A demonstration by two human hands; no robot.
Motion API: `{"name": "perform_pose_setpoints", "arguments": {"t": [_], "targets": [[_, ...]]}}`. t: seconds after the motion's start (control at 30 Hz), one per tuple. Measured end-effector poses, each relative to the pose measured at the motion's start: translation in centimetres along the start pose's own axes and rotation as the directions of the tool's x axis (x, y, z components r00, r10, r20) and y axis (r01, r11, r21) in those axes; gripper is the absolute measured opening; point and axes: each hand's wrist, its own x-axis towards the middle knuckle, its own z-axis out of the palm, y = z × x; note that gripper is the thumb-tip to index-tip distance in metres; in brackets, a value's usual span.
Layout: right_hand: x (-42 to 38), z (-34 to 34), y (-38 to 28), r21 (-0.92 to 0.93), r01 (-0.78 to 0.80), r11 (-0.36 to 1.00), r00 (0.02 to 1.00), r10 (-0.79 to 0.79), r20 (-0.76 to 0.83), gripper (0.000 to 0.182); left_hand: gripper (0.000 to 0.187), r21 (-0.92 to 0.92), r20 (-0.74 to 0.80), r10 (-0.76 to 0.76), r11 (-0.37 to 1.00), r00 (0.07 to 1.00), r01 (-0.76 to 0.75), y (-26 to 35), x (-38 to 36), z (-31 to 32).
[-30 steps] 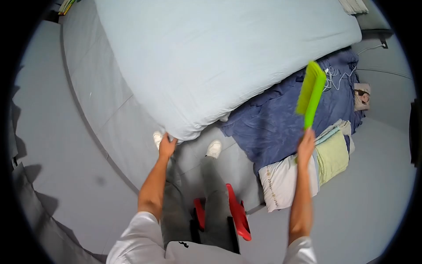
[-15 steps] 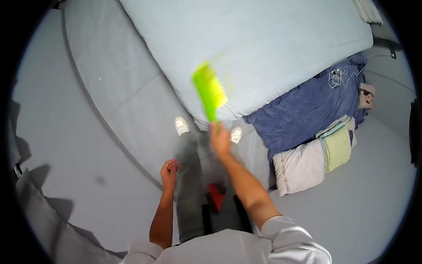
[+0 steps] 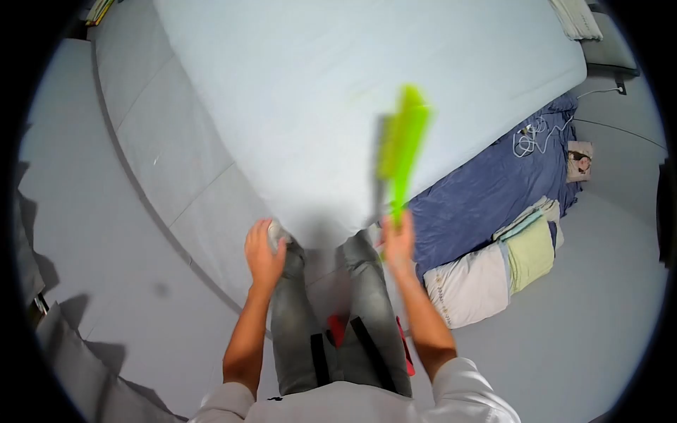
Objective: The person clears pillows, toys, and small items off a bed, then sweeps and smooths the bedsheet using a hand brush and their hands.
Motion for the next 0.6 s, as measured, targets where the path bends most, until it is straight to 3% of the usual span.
{"name": "perform_pose_setpoints", "arguments": {"t": [0.03,0.1,0.17,0.2,0.23,0.27,0.3,0.33,0.4,0.43,0.47,0.5,0.53,0.6], "targets": [[3.2,-4.2,-2.9,-0.070,0.029,0.997,0.996,-0.034,-0.077,0.023,0.069,0.024,-0.016,0.032,0.999,0.999,-0.032,2.6,2.9,1.5],[11.1,-13.3,-5.7,-0.377,0.176,0.909,0.903,-0.302,-0.306,0.026,0.104,0.077,0.049,-0.036,0.997,0.998,0.032,8.8,8.9,4.9],[20.8,-23.9,-5.7,-0.466,0.188,0.864,0.828,-0.395,-0.399,0.041,0.143,0.039,0.356,-0.329,0.941,0.875,0.337,12.7,14.4,9.8],[24.7,-27.4,-6.3,-0.569,0.160,0.807,0.786,-0.452,-0.421,0.046,0.150,0.122,0.403,-0.424,0.903,0.811,0.412,14.0,16.0,11.3],[26.5,-27.9,-9.4,-0.493,0.038,0.869,0.818,-0.310,-0.484,0.046,0.157,0.208,0.437,-0.521,0.852,0.733,0.481,14.9,17.3,12.8],[30.3,-29.5,-9.9,-0.410,0.040,0.911,0.822,-0.264,-0.505,0.045,0.165,0.297,0.461,-0.618,0.784,0.637,0.545,15.2,18.3,14.0],[32.4,-29.5,-11.0,-0.351,0.018,0.936,0.830,-0.210,-0.517,0.045,0.166,0.285,0.477,-0.609,0.789,0.634,0.544,15.1,19.0,14.5],[33.9,-28.3,-11.6,-0.294,0.022,0.955,0.824,-0.184,-0.536,0.046,0.167,0.281,0.496,-0.601,0.794,0.626,0.540,14.9,19.3,14.2],[34.3,-22.3,-11.0,-0.398,-0.024,0.917,0.875,-0.173,-0.452,0.045,0.169,0.294,0.501,-0.611,0.787,0.614,0.543,14.8,19.1,14.0],[33.0,-16.1,-9.5,-0.670,-0.056,0.740,0.872,-0.291,-0.394,0.044,0.169,0.313,0.502,-0.625,0.775,0.597,0.548,14.5,19.4,13.9],[28.5,-8.7,-9.1,-0.634,0.047,0.772,0.907,-0.299,-0.297,0.034,0.169,0.325,0.507,-0.634,0.768,0.585,0.551,14.5,19.7,14.2],[26.3,-3.1,-5.1,-0.693,0.245,0.678,0.864,-0.477,-0.162,0.034,0.169,0.338,0.512,-0.642,0.761,0.570,0.554,14.5,19.7,14.3],[23.1,2.8,-3.5,-0.656,0.354,0.667,0.868,-0.495,-0.035,0.034,0.169,0.363,0.508,-0.646,0.760,0.570,0.538,14.8,19.9,14.4],[17.1,12.6,-2.9,-0.462,0.420,0.781,0.907,-0.348,0.236,0.034,0.168,0.418,0.491,-0.655,0.756,0.574,0.505,15.4,20.3,14.2]]}}
